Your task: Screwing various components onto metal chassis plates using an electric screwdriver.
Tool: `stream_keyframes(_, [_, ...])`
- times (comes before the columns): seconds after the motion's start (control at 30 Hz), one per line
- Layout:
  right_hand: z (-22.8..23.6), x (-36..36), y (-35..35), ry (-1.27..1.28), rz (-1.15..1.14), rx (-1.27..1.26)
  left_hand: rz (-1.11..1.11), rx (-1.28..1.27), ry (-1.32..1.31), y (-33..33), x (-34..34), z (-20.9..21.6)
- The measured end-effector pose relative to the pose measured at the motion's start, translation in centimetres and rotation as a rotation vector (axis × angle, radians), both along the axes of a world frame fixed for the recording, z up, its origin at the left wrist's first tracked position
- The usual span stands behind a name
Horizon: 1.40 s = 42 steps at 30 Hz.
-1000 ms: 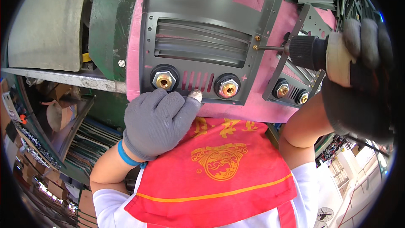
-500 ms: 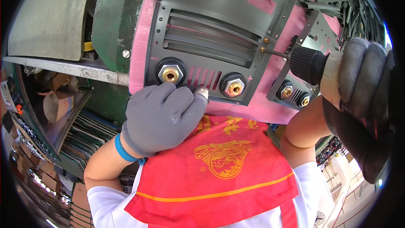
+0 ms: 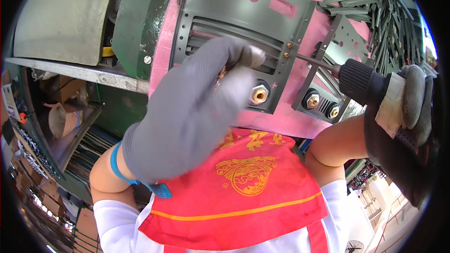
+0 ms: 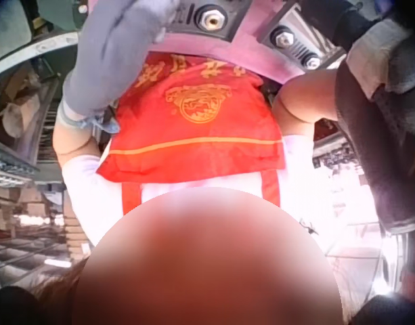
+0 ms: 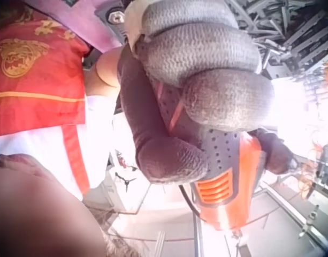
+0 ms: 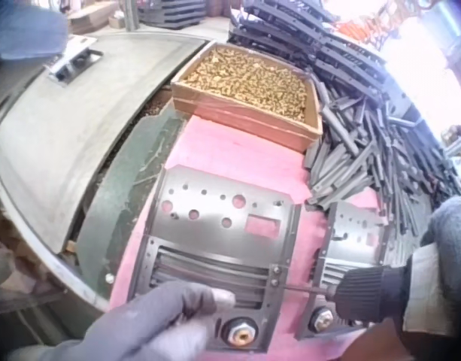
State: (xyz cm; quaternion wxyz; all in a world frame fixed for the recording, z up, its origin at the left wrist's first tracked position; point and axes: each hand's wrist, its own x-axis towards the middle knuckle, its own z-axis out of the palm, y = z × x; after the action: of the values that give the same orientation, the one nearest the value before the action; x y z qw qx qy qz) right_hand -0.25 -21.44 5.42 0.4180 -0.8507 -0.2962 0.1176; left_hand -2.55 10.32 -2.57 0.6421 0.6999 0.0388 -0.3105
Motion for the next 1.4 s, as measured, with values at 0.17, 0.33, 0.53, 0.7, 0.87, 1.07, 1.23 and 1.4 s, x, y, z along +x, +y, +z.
stream_keyframes(0.17, [-0.4, 0.2, 7.8, -0.057, 0.010, 0.036, 0.095, -0.503, 0.348, -1.7, 1.7, -2.7])
stream_keyframes(0.33, [-0.1, 0.3, 9.9, -0.092, 0.023, 0.068, 0.112, -0.568, 0.378, -2.3, 2.4, -3.6])
stream_keyframes(0.53, [-0.7, 1.9, 10.4, -0.116, 0.053, 0.112, 0.145, -0.720, 0.483, -2.8, 2.4, -4.5])
stream_keyframes(0.7, [-0.9, 2.2, 10.8, -0.125, 0.078, 0.156, 0.366, -0.784, 0.612, -3.8, 3.1, -3.7])
stream_keyframes(0.87, [-1.2, 2.4, 10.7, -0.128, 0.094, 0.192, 0.189, -0.758, 0.547, -3.2, 2.7, -4.2])
stream_keyframes(1.07, [-1.4, 2.2, 10.6, -0.135, 0.105, 0.242, 0.234, -0.575, 0.435, -3.8, 2.2, -3.7])
stream_keyframes(1.23, [-1.3, 1.6, 10.1, -0.139, 0.121, 0.285, 0.191, -0.688, 0.424, -3.1, 2.3, -4.3])
stream_keyframes(1.4, [-1.7, 1.0, 8.5, -0.128, 0.105, 0.318, 0.041, -0.192, 0.237, -1.0, 2.7, -1.5])
